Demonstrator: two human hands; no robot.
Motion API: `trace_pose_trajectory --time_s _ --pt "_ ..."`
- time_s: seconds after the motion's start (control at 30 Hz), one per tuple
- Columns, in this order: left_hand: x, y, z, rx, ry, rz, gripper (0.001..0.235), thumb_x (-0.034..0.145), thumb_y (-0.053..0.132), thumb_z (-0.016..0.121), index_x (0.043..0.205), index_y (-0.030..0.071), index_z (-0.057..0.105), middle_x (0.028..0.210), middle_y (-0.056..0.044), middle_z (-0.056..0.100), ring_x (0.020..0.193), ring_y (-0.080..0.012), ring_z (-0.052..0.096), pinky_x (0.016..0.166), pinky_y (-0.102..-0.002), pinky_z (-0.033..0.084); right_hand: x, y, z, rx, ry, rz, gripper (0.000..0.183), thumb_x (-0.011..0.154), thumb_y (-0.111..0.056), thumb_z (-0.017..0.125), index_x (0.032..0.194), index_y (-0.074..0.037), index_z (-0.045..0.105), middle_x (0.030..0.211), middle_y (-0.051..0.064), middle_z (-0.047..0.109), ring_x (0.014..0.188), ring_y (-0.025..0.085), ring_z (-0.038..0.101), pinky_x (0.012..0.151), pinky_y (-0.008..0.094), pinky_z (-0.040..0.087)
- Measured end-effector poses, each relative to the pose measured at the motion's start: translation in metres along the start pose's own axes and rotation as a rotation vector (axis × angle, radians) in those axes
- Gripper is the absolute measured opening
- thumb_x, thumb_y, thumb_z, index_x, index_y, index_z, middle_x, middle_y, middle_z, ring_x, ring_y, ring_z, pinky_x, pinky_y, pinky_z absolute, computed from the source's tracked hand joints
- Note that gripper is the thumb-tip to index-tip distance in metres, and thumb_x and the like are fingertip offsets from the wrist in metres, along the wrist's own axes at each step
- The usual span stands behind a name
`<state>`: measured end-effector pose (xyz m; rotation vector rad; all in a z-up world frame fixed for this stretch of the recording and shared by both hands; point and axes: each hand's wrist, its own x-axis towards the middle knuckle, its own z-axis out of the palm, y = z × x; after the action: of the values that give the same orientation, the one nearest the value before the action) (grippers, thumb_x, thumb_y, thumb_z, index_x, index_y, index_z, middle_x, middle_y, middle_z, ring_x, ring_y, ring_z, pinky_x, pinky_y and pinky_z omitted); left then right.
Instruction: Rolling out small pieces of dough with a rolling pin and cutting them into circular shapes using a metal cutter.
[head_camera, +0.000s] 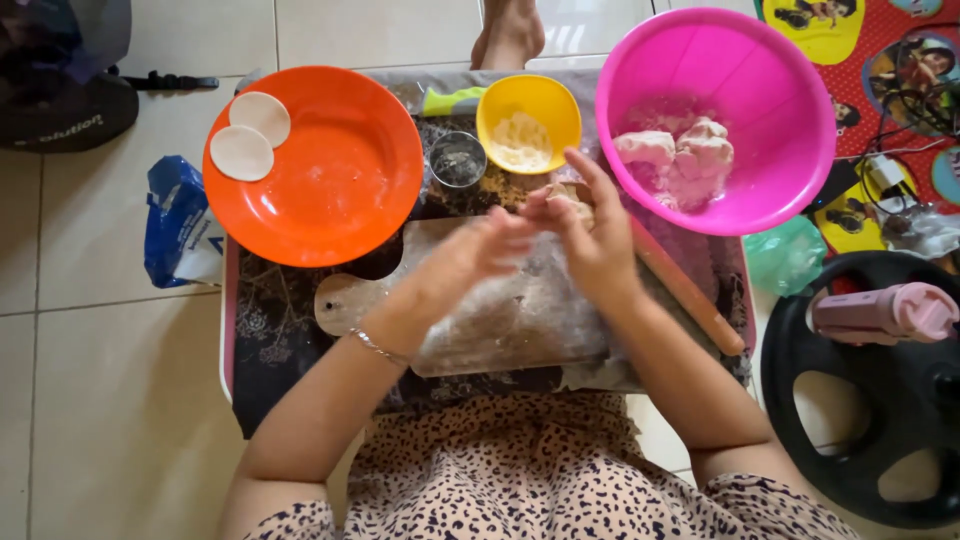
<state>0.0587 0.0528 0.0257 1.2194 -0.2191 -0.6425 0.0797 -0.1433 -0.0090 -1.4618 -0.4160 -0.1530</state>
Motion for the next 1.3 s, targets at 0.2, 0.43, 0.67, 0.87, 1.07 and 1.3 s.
trace_pose_trajectory --time_s 0.2,0.43,0.67,0.87,1.07,1.3 --pt "-0.009 0.004 -0.038 -0.018 0.514 0.349 0.058 0.104 0.051 0.033 0.107 0.006 0.069 0.103 -0.012 0.076 0.094 -0.0183 0.073 0.076 -0.027 0.059 0.013 0.007 -0.016 0.428 0.283 0.598 0.037 0.105 -0.028 0.049 0.077 -0.005 0.055 0.066 0.01 0.054 0.045 0.021 0.058 0.034 0.035 0.053" --pt "-0.008 -0.011 -0.033 -0.047 0.577 0.409 0.061 0.103 0.053 0.033 0.094 0.005 0.069 0.088 -0.012 0.075 0.074 -0.0173 0.073 0.061 -0.024 0.057 0.015 -0.014 -0.01 0.426 0.317 0.506 0.069 0.1 -0.063 0.038 0.051 -0.015 0.03 0.04 0.001 0.023 0.027 0.01 0.021 0.021 0.023 0.018" --pt "-0.004 -0.016 -0.038 -0.14 0.41 0.333 0.055 0.101 0.051 0.04 0.094 0.004 0.068 0.089 -0.012 0.074 0.073 -0.0148 0.067 0.064 -0.025 0.054 0.023 0.021 -0.037 0.592 -0.076 0.649 0.027 0.095 -0.039 0.051 0.093 -0.012 0.058 0.072 0.011 0.058 0.049 0.021 0.053 0.04 0.036 0.044" --pt "0.007 -0.031 -0.044 -0.085 0.386 0.286 0.055 0.104 0.05 0.037 0.098 0.005 0.068 0.093 -0.015 0.075 0.075 -0.0185 0.073 0.063 -0.027 0.058 0.02 0.032 -0.046 0.517 -0.11 0.746 0.039 0.099 -0.032 0.059 0.114 0.003 0.064 0.085 0.021 0.067 0.046 0.016 0.059 0.033 0.03 0.055" --pt "0.005 -0.029 -0.04 -0.058 0.4 0.276 0.053 0.104 0.049 0.038 0.096 0.005 0.067 0.093 -0.016 0.075 0.075 -0.0194 0.072 0.064 -0.028 0.058 0.021 0.041 -0.045 0.463 0.03 0.644 0.017 0.097 -0.008 0.065 0.107 0.006 0.064 0.091 0.023 0.068 0.065 0.025 0.07 0.056 0.041 0.065" --pt "0.004 -0.027 -0.04 -0.064 0.431 0.272 0.05 0.103 0.048 0.039 0.096 0.007 0.067 0.092 -0.014 0.075 0.075 -0.0167 0.071 0.065 -0.026 0.058 0.025 0.015 -0.031 0.588 0.097 0.608 0.07 0.097 -0.063 0.047 0.058 -0.005 0.053 0.044 0.004 0.037 0.032 0.012 0.036 0.025 0.021 0.032"
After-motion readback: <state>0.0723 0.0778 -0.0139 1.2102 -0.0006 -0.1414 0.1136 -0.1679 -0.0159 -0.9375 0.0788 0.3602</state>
